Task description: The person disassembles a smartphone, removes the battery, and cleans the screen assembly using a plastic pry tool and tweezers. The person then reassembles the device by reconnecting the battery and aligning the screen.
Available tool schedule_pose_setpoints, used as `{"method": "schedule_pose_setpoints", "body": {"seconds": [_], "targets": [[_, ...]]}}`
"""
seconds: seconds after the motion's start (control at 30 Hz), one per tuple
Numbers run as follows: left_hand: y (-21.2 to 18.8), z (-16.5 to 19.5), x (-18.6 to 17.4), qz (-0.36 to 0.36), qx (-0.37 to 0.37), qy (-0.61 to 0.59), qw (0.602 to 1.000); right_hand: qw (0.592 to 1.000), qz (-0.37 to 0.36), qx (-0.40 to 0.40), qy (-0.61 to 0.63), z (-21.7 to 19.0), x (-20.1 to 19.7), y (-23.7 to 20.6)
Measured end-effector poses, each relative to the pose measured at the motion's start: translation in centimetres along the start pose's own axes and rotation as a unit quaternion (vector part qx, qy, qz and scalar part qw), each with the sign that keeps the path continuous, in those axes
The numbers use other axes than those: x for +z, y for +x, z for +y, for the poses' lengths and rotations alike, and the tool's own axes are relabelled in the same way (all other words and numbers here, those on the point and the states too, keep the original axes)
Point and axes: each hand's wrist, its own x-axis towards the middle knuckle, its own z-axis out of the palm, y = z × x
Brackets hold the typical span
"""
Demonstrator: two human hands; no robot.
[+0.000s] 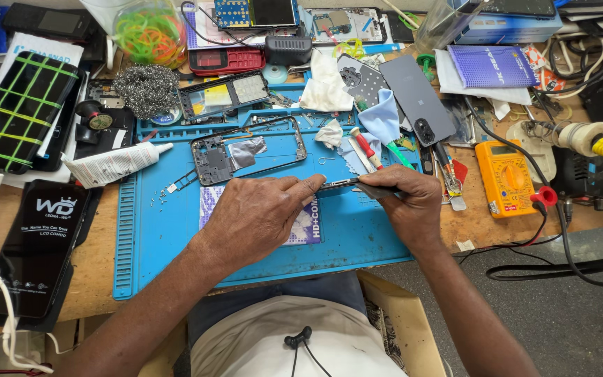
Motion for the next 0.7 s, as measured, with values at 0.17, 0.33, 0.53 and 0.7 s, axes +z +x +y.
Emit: {"method": "schedule_pose_setpoints", "body": {"seconds": [0.17,0.33,0.53,0.7], "targets": [[0.3,-0.1,-0.2,-0.013,-0.011,0.009,1.0,0.998,-0.033,0.043,0.016,-1.0,-1.0,0.5],[0.4,0.1,-0.4,-0.026,-0.017,-0.003,1.0,0.996,-0.014,-0.02,-0.081,-1.5,-0.9,0.8],[0.6,0.3,-0.6,-0.044,-0.018,0.008,0.999,0.99,-0.032,-0.09,-0.103,-2.1,-0.4,1.3],[0.5,0.5,-0.8,-0.043,-0.022,-0.001,0.999,0.99,-0.041,-0.093,-0.097,-2.4,0.2,1.8]]}}
